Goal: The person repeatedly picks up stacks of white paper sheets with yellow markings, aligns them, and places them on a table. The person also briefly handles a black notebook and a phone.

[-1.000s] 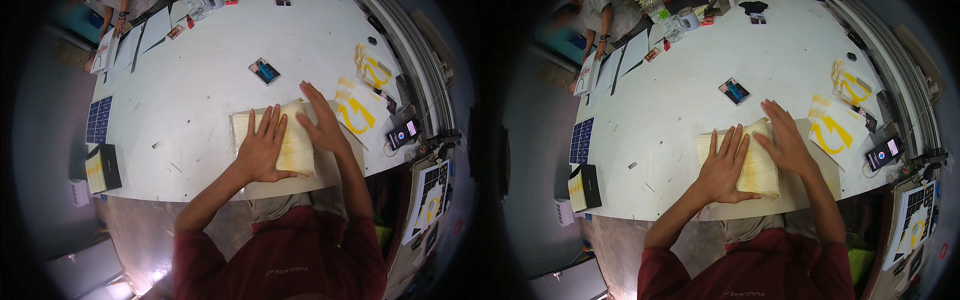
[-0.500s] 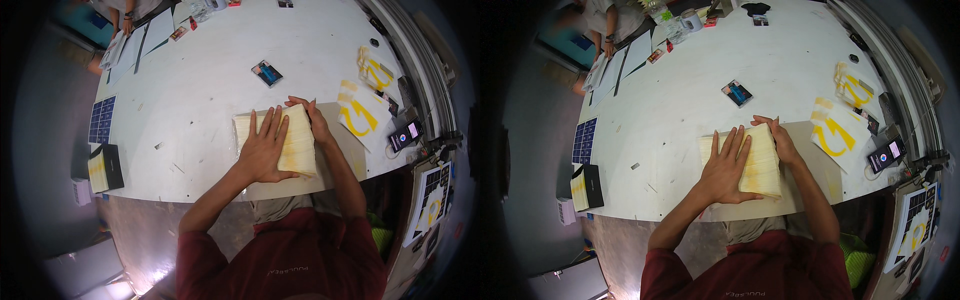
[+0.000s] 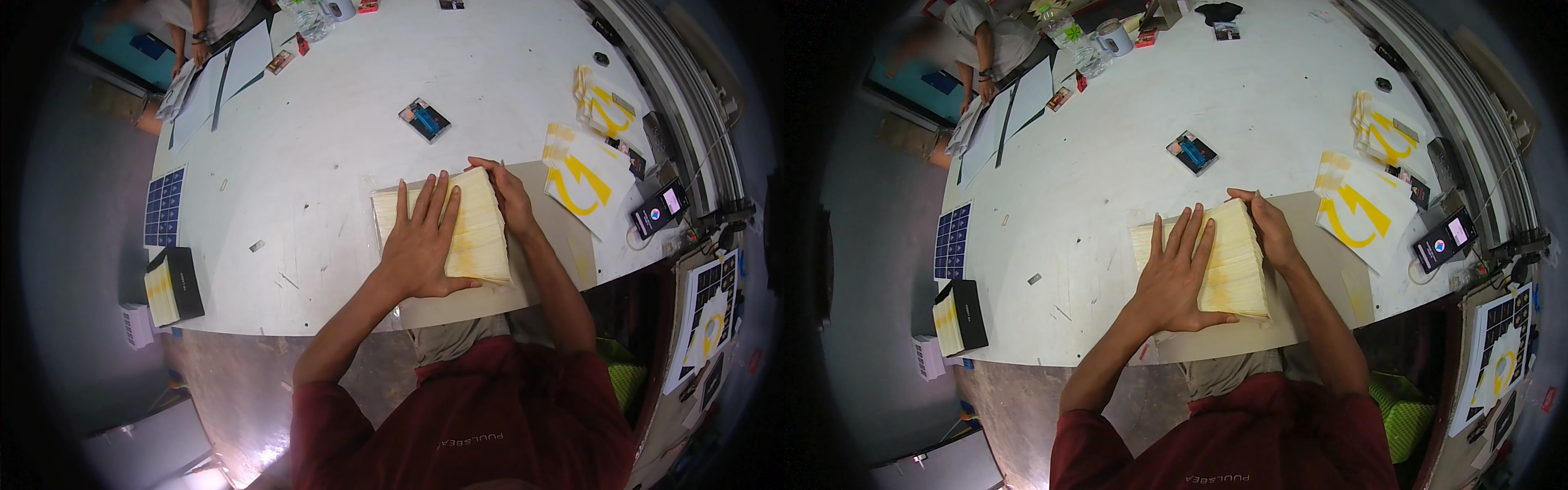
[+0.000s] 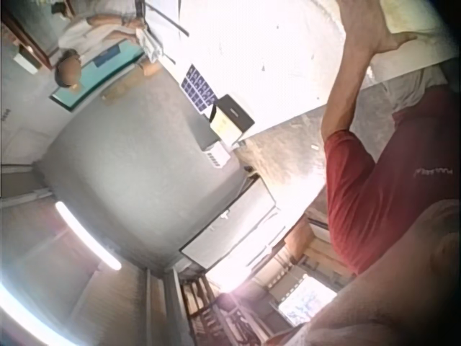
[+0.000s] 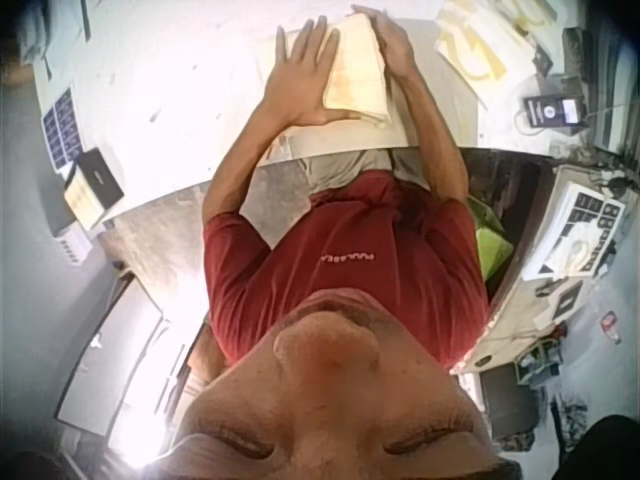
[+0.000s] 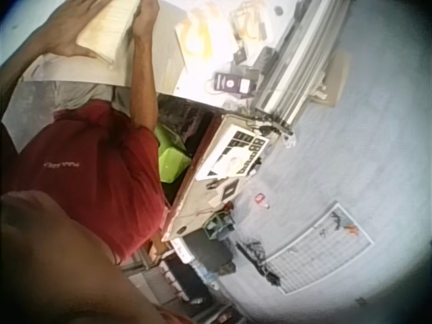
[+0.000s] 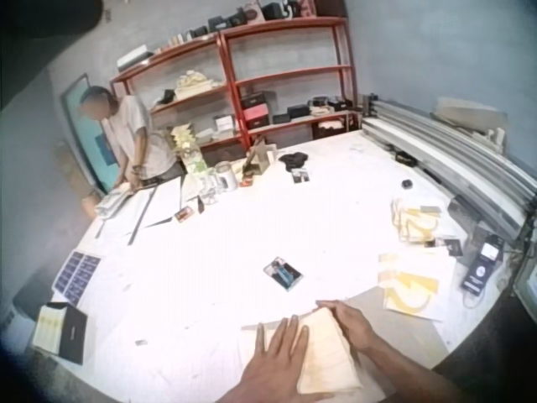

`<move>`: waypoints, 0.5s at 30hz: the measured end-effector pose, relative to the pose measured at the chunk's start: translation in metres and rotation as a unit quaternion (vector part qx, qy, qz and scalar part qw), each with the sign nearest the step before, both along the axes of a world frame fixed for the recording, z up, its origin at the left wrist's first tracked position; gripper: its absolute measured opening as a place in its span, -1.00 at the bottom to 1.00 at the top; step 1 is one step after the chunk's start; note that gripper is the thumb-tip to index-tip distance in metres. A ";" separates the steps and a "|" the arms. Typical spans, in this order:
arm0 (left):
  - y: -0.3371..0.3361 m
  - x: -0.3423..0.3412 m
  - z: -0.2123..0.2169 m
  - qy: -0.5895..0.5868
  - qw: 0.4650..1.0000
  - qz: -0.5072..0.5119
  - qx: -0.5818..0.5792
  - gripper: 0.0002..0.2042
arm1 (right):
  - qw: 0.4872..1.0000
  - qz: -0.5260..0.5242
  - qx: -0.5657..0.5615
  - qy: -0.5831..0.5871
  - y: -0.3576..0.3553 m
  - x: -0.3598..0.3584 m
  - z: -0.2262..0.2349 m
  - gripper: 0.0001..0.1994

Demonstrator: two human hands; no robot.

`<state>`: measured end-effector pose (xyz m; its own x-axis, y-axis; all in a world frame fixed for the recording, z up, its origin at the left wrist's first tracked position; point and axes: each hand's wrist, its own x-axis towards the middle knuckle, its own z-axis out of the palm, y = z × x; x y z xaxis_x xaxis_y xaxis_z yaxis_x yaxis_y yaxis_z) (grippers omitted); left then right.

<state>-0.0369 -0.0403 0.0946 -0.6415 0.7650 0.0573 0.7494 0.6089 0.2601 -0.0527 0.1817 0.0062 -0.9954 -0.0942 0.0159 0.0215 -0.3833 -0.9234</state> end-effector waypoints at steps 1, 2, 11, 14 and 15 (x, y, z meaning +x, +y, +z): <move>0.000 0.000 0.000 0.000 1.000 0.000 -0.002 0.36 | 1.000 -0.003 0.008 -0.001 0.000 -0.001 0.002 -0.45; 0.000 0.000 0.000 0.000 1.000 0.001 -0.002 0.38 | 1.000 -0.013 0.015 -0.004 -0.001 -0.002 0.000 -0.48; 0.001 -0.001 0.001 0.004 1.000 0.000 0.000 0.41 | 0.998 -0.063 -0.004 -0.022 0.004 -0.015 -0.020 -0.70; 0.001 -0.001 0.001 0.004 1.000 0.001 -0.001 0.39 | 0.994 -0.087 0.059 -0.014 0.000 -0.016 -0.017 -0.71; 0.001 -0.001 0.001 0.002 1.000 0.001 -0.001 0.37 | 0.991 -0.102 0.083 -0.004 -0.001 -0.016 -0.018 -0.71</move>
<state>-0.0379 -0.0392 0.0959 -0.6427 0.7638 0.0593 0.7494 0.6107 0.2559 -0.0688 0.1808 -0.0120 -0.9941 0.1084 0.0081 -0.0322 -0.2227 -0.9743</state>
